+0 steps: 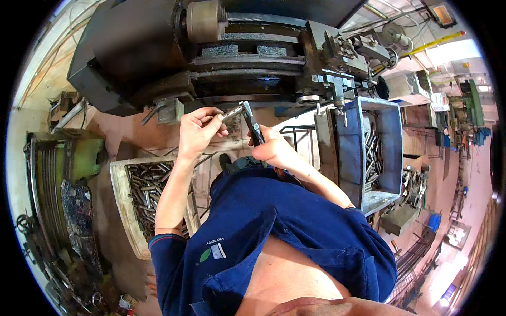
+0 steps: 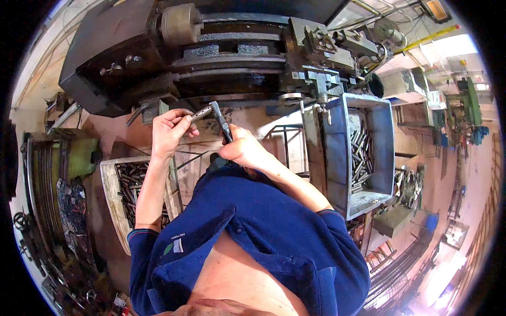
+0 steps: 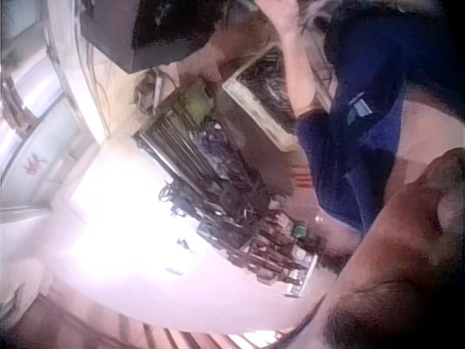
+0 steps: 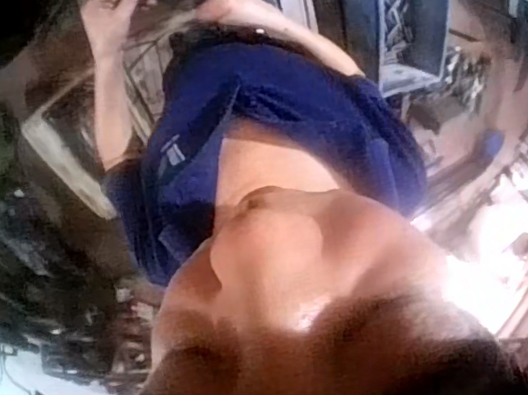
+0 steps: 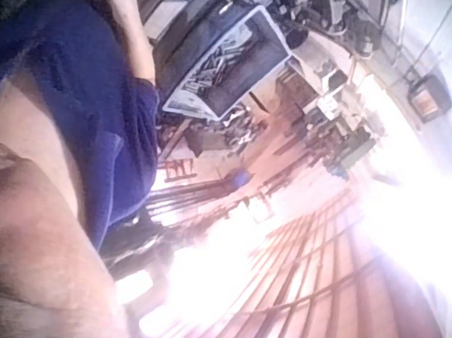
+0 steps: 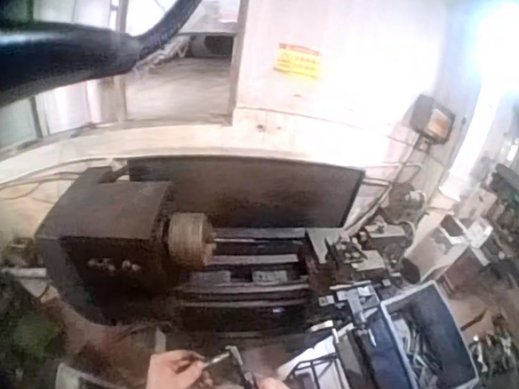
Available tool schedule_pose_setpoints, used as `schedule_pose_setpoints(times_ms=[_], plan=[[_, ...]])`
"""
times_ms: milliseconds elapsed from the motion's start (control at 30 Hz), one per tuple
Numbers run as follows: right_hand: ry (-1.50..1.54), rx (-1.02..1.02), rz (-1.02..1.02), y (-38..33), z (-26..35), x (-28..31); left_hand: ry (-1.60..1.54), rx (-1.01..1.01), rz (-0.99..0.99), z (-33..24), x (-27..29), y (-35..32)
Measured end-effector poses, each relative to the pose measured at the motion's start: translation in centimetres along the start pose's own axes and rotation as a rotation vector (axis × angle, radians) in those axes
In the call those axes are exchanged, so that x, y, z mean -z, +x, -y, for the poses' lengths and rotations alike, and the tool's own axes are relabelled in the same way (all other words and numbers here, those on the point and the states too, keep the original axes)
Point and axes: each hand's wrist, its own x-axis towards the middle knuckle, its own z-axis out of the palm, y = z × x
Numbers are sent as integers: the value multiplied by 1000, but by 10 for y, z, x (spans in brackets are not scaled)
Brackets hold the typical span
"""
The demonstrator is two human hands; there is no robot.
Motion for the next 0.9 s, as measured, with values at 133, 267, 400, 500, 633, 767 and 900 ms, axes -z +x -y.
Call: schedule_pose_setpoints(times_ms=[133,267,400,500,633,767,900], plan=[[84,-132,34,-1,3,-1,23,10,49,4,3,10],[140,-158,0,-1,2,-6,16,33,107,6,7,18],[193,-196,-56,-2,0,-13,-1,77,174,11,11,25],[177,-204,-97,-5,18,-17,-26,90,211,16,15,29],[43,-182,-217,-4,9,-28,-57,89,266,17,14,34],[27,-216,-238,-4,9,-29,-108,134,296,18,13,38],[260,-130,-311,4,-8,-35,-197,157,286,25,13,46]])
